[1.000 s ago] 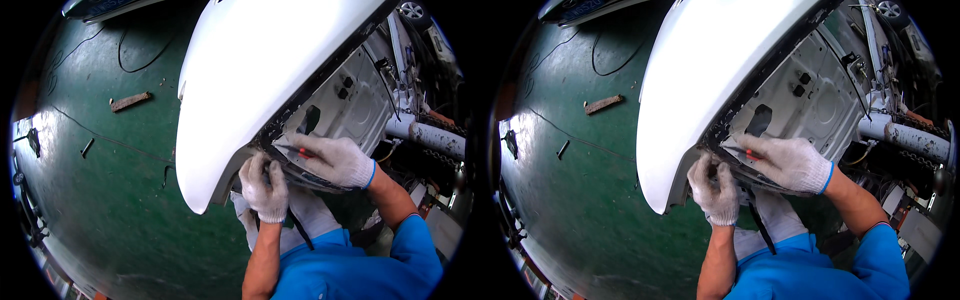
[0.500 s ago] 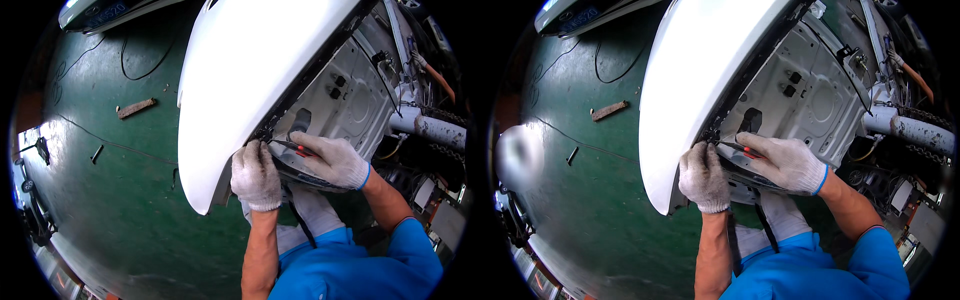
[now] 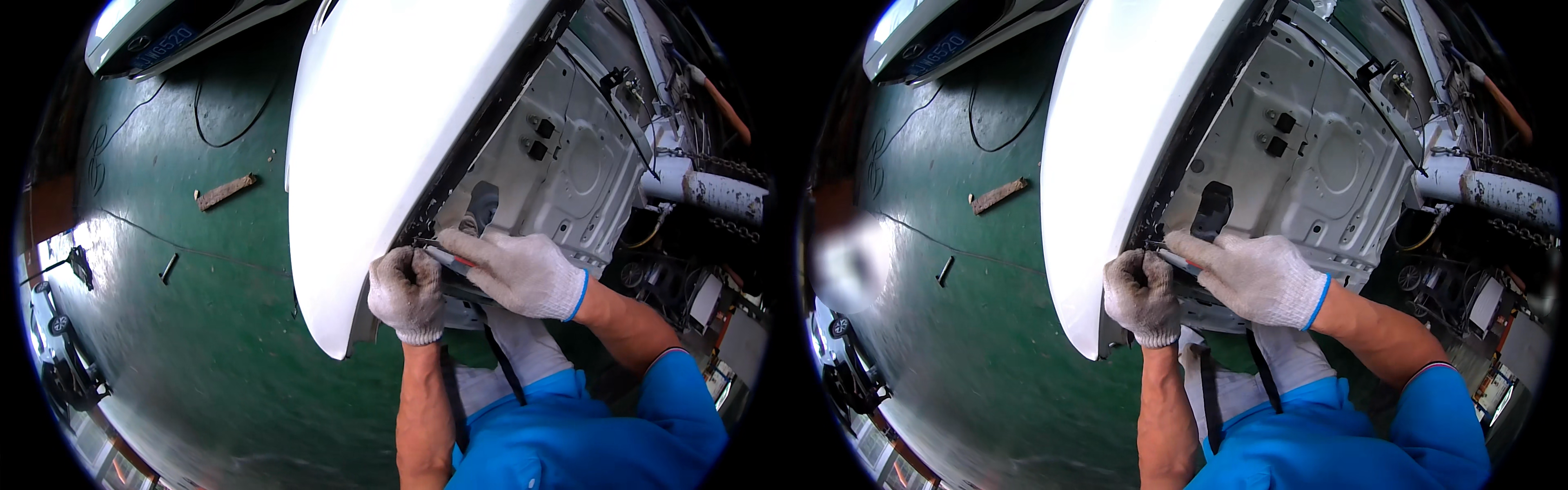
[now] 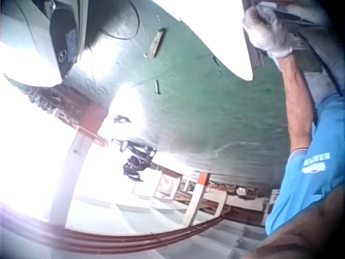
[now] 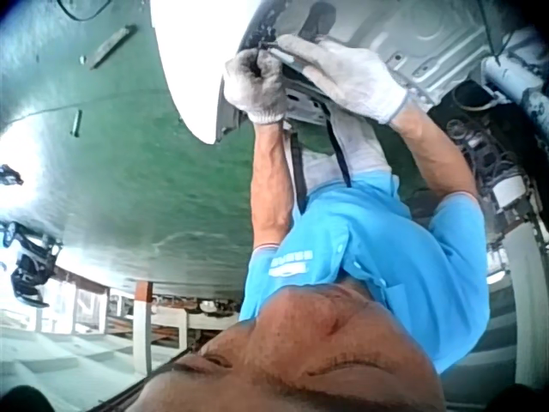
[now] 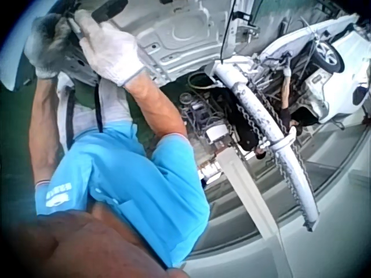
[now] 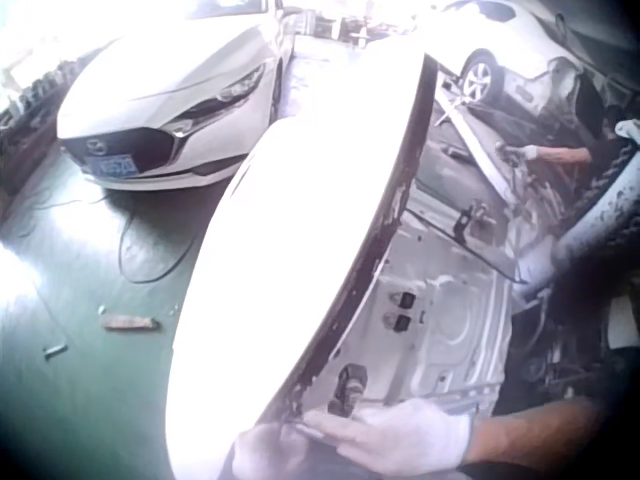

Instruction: The person uses a scraper to remove material from the edge of a white car bumper. They repeatedly scrape along the seam and edge, occasionally adjusting their grip and position.

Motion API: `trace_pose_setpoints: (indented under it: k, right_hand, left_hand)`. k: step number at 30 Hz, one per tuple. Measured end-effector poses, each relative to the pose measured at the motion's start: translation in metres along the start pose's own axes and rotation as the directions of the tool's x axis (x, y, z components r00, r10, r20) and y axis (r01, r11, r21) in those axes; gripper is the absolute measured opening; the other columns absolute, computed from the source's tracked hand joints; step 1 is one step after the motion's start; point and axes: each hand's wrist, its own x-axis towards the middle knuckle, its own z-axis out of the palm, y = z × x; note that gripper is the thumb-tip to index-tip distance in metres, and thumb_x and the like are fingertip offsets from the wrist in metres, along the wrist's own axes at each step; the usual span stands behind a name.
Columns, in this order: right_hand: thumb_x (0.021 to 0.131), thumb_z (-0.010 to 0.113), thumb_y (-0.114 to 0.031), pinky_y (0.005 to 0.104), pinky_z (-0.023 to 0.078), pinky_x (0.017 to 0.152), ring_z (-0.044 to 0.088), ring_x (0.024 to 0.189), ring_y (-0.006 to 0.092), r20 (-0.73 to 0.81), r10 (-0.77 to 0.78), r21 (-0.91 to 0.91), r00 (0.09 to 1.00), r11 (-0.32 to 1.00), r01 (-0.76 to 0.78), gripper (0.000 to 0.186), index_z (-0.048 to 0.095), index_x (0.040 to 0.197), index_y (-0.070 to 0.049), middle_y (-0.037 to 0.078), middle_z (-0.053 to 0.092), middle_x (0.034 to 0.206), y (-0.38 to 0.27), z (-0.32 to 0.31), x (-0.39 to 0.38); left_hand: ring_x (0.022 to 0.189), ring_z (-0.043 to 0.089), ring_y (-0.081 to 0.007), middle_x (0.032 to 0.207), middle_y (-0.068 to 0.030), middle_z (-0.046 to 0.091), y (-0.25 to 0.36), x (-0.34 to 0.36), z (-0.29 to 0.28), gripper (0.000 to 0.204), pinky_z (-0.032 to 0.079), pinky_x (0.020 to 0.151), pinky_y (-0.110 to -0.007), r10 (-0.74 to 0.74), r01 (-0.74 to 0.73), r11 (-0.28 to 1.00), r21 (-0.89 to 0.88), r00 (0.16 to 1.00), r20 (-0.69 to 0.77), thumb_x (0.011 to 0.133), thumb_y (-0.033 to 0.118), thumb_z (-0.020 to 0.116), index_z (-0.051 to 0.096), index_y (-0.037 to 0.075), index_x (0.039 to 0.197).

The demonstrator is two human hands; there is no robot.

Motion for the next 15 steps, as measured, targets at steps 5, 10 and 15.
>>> trace_pose_setpoints:
  k: [5, 10, 15]
  right_hand:
    - [0.096, 0.063, -0.019, 0.0439, 0.06, 0.062, 0.074, 0.078, 0.0317, 0.008, -0.033, -0.156, 0.999, 0.987, 0.034, 0.05, 0.056, 0.146, -0.022, 0.014, 0.069, 0.089, -0.004, 0.001, 0.006]
    - [0.093, 0.065, -0.015, 0.0426, 0.06, 0.059, 0.073, 0.076, 0.0316, -0.021, -0.014, -0.197, 1.0, 0.98, 0.009, 0.053, 0.059, 0.145, -0.022, 0.015, 0.068, 0.09, -0.008, 0.009, 0.003]
    - [0.094, 0.064, -0.02, 0.0415, 0.057, 0.052, 0.073, 0.065, 0.0274, -0.053, -0.044, -0.269, 0.998, 0.963, 0.028, 0.053, 0.058, 0.146, -0.023, 0.01, 0.066, 0.079, -0.011, 0.014, 0.008]
  left_hand:
    - [0.071, 0.066, -0.0221, 0.087, -0.0102, 0.066, -0.008, -0.002, 0.0, 0.013, 0.055, 0.068, -0.034, 0.027, -0.027, 0.998, -0.052, 1.0, 0.009, 0.091, 0.008, 0.077, 0.068, 0.001, 0.097]
    - [0.074, 0.066, -0.0202, 0.089, -0.0097, 0.066, -0.009, -0.005, 0.0, 0.014, 0.056, 0.07, -0.034, -0.003, 0.004, 0.995, -0.1, 1.0, 0.015, 0.091, 0.008, 0.078, 0.067, 0.001, 0.098]
    - [0.073, 0.063, -0.0194, 0.089, -0.0087, 0.064, -0.012, -0.006, 0.0, 0.017, 0.055, 0.07, -0.033, 0.002, 0.0, 0.994, -0.114, 1.0, 0.022, 0.091, 0.008, 0.079, 0.067, 0.0, 0.099]
